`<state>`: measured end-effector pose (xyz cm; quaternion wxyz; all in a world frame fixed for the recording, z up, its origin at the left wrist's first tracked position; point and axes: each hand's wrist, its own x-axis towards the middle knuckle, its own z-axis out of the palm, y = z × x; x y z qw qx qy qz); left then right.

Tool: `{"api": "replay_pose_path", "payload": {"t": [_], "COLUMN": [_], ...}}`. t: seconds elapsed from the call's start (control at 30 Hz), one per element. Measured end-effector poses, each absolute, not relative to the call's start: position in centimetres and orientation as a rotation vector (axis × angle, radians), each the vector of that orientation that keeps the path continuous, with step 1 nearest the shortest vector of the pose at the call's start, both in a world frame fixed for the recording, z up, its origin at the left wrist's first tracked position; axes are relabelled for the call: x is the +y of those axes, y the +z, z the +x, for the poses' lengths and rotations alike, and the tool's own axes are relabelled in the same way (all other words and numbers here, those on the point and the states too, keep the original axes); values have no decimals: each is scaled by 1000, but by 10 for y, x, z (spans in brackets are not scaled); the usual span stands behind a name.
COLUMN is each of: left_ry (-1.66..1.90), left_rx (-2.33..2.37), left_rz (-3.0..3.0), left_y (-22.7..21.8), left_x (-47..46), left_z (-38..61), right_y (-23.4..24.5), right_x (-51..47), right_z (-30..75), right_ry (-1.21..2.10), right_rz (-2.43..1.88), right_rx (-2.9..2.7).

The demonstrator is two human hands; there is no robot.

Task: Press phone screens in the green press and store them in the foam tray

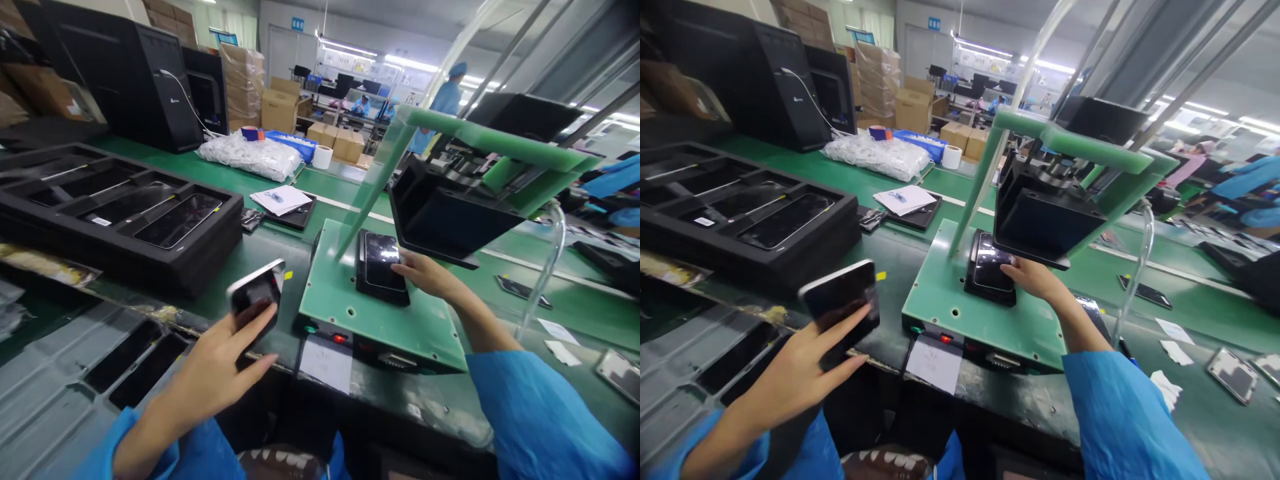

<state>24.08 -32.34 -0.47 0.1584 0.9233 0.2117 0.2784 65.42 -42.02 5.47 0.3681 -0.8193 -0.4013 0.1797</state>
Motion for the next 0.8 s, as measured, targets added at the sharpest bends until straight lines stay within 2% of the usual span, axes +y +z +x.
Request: {"api": "replay_pose_path", "payload": {"t": [0.13, 0.27, 0.4, 0.57, 0.7, 0.8], "left_ry": [727, 598, 582, 686, 920, 1120], "left_rx": [540, 533, 508, 542, 552, 673], "left_rz": [2989, 3149, 3180, 3222, 3185, 2842], "left_y": [-11, -17, -17, -17, -23, -34], "left_x": [-314, -313, -312, -309, -311, -328], "left_z": [298, 327, 333, 337, 323, 302], "right_y": [46, 30, 5, -14, -7, 5], "right_x": [-429, -483, -553, -579, -586, -587], "right_z": [647, 637, 636, 635, 614, 577], "right_ry": [179, -9, 179, -188, -503, -390], "right_rz": [-2279, -2282, -2077, -2090, -2012, -1864], "right_rx": [-1168, -1516, -1806, -2091, -2185, -1994]}}
